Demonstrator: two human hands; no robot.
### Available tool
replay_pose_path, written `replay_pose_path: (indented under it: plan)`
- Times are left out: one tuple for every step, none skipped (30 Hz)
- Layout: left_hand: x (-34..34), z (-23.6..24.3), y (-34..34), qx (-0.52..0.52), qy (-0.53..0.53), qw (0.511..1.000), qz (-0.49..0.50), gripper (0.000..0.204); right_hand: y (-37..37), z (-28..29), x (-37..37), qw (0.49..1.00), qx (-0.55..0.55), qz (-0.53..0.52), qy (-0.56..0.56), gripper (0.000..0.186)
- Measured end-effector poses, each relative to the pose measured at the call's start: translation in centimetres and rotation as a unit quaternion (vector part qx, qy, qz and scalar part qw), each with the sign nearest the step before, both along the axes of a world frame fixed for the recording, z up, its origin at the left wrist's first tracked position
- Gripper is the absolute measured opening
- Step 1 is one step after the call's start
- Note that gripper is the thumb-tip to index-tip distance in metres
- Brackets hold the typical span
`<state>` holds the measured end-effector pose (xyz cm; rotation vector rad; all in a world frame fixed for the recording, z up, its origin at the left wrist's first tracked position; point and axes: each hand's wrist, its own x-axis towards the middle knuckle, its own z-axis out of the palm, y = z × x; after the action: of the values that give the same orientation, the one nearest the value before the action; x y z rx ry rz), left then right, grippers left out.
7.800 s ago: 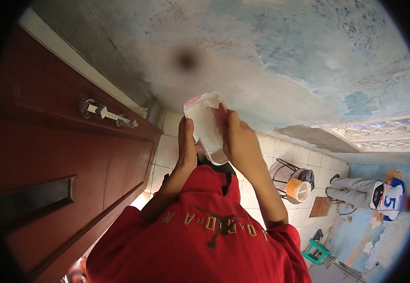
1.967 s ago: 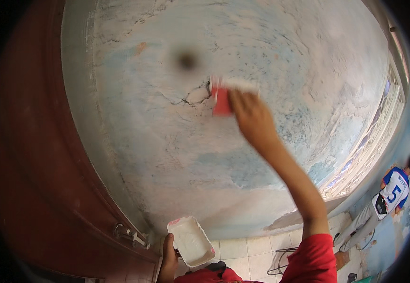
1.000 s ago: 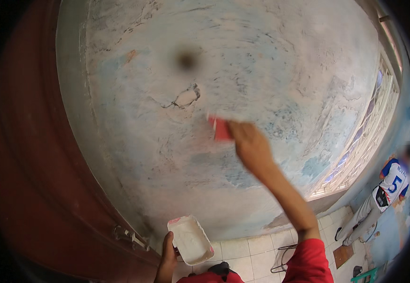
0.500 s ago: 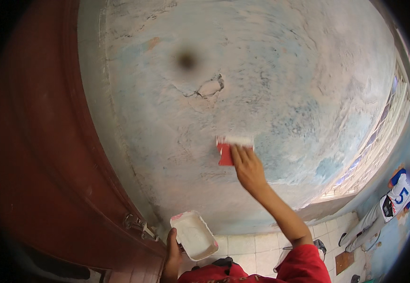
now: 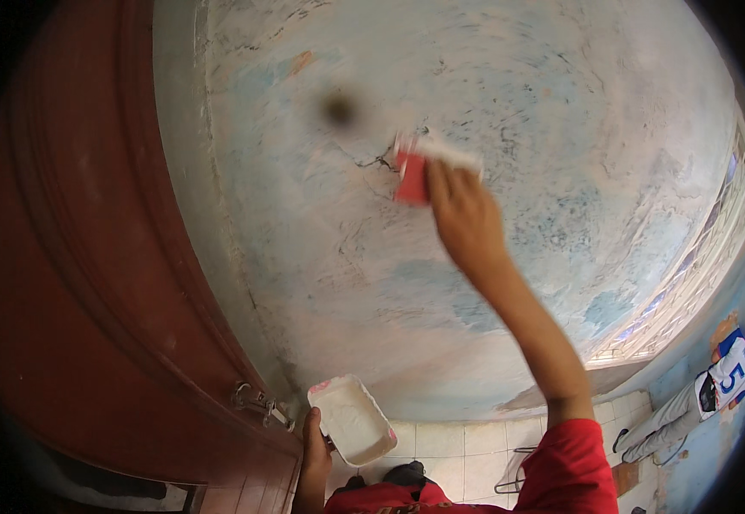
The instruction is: The person applies white spackle to a damaged wall using a red putty knife. The person repeatedly scoops the material from a small white container and spreads it across the wall surface to fill in cracks and holes.
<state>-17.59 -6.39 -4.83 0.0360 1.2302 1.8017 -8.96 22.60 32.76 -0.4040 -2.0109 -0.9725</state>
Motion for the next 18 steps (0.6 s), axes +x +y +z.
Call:
replay_pose_path:
  plan:
    - [0.2,0.3,0.1,0.002,-0.004,1.0,0.023,0.067,0.2,-4.0,0.1,0.999,-0.044,0.01,-0.007,0.047]
    - [0.2,0.4,0.0,0.0,-0.007,1.0,0.024,0.067,0.5,-8.0,0.4,0.998,-0.039,0.005,-0.045,0.048]
    - [0.1,0.5,0.1,0.021,0.001,1.0,0.006,0.067,-0.7,-10.2,1.2,0.994,-0.072,-0.004,-0.083,0.049]
    - [0.1,0.6,0.0,0.039,0.013,0.999,-0.006,0.068,-0.8,-13.1,1.9,0.988,-0.112,0.007,-0.11,0.049]
    - [0.0,0.5,0.0,0.034,0.011,0.999,-0.005,0.068,-1.0,-15.4,2.2,0.983,-0.129,0.014,-0.128,0.047]
    - [0.0,0.1,0.2,0.031,0.006,0.999,-0.006,0.069,-0.9,-16.8,3.0,0.975,-0.168,0.015,-0.142,0.044]
    - [-0.1,0.3,0.0,0.024,0.006,1.0,-0.003,0.069,-1.2,-17.5,3.3,0.966,-0.208,0.021,-0.153,0.042]
    - [0.0,0.6,-0.1,0.017,0.006,1.0,-0.006,0.069,-1.0,-17.6,4.1,0.964,-0.215,0.02,-0.152,0.042]
    - [0.0,0.9,0.0,0.029,0.015,0.999,-0.003,0.069,-0.3,-17.2,5.2,0.952,-0.273,0.032,-0.136,0.038]
    - [0.1,1.2,0.1,0.043,0.025,0.999,-0.005,0.07,0.3,-16.2,6.6,0.936,-0.329,0.04,-0.116,0.035]
    - [-0.2,0.7,-0.1,0.036,0.027,0.999,-0.007,0.07,0.2,-14.3,7.3,0.944,-0.321,0.032,-0.07,0.037]
    - [-0.7,-0.3,-0.3,0.053,0.016,0.998,0.0,0.071,0.2,-12.1,8.0,0.949,-0.314,0.022,-0.025,0.039]
    - [-0.7,-1.0,-0.5,0.069,0.001,0.998,0.0,0.071,1.4,-10.7,9.3,0.965,-0.261,0.016,0.015,0.043]
    - [-0.7,-0.9,-1.1,0.056,0.0,0.998,-0.006,0.071,1.4,-8.7,10.1,0.972,-0.229,0.0,0.055,0.044]
    - [-0.8,-0.5,-1.1,0.058,-0.003,0.998,-0.002,0.071,1.7,-6.8,11.1,0.978,-0.186,0.012,0.091,0.046]
    - [-0.9,-0.1,-1.0,0.063,-0.004,0.998,0.004,0.071,1.6,-5.5,11.8,0.981,-0.162,0.003,0.108,0.05]
    - [-1.0,-0.1,-0.8,0.057,-0.006,0.998,-0.011,0.071,2.2,-5.7,12.6,0.98,-0.153,-0.005,0.131,0.053]
    - [-1.1,-0.1,-0.7,0.054,-0.006,0.998,-0.016,0.07,3.2,-6.6,13.3,0.984,-0.132,-0.028,0.113,0.053]
